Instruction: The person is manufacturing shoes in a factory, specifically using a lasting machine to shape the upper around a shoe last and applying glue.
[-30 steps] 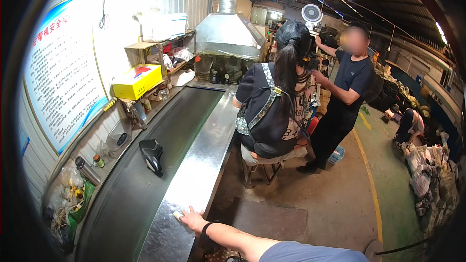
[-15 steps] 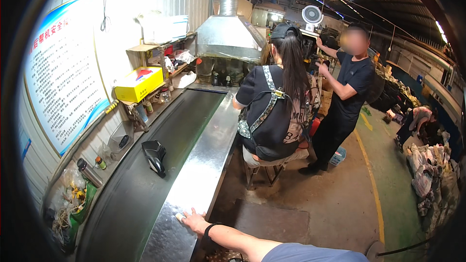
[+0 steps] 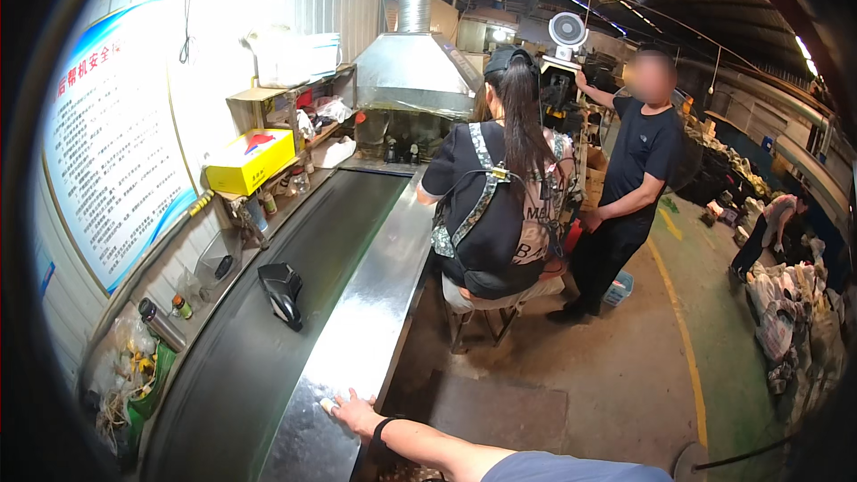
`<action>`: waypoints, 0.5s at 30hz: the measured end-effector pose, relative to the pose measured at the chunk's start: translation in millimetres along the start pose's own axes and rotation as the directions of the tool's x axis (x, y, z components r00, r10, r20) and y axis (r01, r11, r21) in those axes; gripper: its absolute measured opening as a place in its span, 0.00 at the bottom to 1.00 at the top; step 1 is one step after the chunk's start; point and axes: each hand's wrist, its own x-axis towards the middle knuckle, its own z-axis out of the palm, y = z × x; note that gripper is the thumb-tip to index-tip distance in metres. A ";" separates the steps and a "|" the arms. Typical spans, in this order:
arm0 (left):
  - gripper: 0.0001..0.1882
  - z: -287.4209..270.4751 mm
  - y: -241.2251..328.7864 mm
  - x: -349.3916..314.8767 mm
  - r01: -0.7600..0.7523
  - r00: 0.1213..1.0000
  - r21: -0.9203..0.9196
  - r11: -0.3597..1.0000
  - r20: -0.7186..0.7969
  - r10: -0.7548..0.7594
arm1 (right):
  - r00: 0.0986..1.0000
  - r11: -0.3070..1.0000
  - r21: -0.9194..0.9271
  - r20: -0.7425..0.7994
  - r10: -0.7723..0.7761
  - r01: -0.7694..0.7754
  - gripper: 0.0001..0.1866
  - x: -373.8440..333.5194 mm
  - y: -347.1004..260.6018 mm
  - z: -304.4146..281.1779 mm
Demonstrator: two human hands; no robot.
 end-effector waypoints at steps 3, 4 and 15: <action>0.73 7.9 -26.4 10.7 0.060 0.994 -0.056 0.997 0.098 -0.054 | 0.995 0.998 0.048 0.098 0.034 -0.039 0.65 2.9 -13.3 -4.2; 0.73 8.1 -26.8 12.2 0.093 0.989 -0.101 0.991 0.128 -0.080 | 0.997 0.998 0.058 0.068 0.029 -0.033 0.63 2.5 -10.1 -1.8; 0.46 38.9 -32.2 19.5 -0.073 0.995 -0.068 0.995 0.068 0.078 | 0.992 0.983 -0.131 0.027 -0.125 0.128 0.25 2.7 12.0 -7.3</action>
